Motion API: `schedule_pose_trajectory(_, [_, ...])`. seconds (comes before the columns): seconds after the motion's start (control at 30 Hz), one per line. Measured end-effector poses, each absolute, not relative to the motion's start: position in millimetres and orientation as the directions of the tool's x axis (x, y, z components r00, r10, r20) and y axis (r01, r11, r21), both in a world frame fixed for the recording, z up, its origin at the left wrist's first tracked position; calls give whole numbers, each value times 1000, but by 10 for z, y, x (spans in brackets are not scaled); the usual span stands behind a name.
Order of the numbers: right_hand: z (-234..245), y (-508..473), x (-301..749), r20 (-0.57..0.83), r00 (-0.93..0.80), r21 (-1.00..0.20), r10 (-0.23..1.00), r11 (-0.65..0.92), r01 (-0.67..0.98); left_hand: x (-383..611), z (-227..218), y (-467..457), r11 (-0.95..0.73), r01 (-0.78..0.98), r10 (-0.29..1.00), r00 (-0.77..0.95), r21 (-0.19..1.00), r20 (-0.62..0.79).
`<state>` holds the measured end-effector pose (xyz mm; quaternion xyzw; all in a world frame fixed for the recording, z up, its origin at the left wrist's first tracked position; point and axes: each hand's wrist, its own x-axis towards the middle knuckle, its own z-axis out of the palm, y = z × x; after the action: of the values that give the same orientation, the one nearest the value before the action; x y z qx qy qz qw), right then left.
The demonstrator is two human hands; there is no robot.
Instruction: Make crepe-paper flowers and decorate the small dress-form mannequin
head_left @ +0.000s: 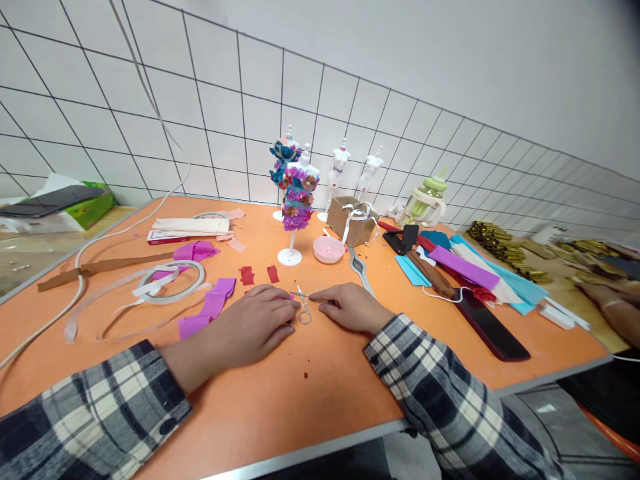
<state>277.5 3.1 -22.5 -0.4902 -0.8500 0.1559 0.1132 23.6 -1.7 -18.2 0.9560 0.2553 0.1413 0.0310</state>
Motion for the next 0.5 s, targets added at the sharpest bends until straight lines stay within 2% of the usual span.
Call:
schedule_pose_trajectory(0.17, [-174,-4,2775,106,-486,-372,867,488,789,62,-11,83,-813,573,573,753,105,323])
schedule_pose_trajectory(0.33, [-153,-104,2632,91,-642,-304,761,635,710,-472,80,372,-787,607,611,742,111,276])
schedule_pose_trajectory(0.43, [-151,-88,2610,69,-587,-265,807,582,769,-744,68,474,-776,614,629,740,142,238])
schedule_pose_trajectory(0.5, [-156,-31,2671,73,-515,-268,854,515,814,-832,81,472,-771,610,636,726,183,261])
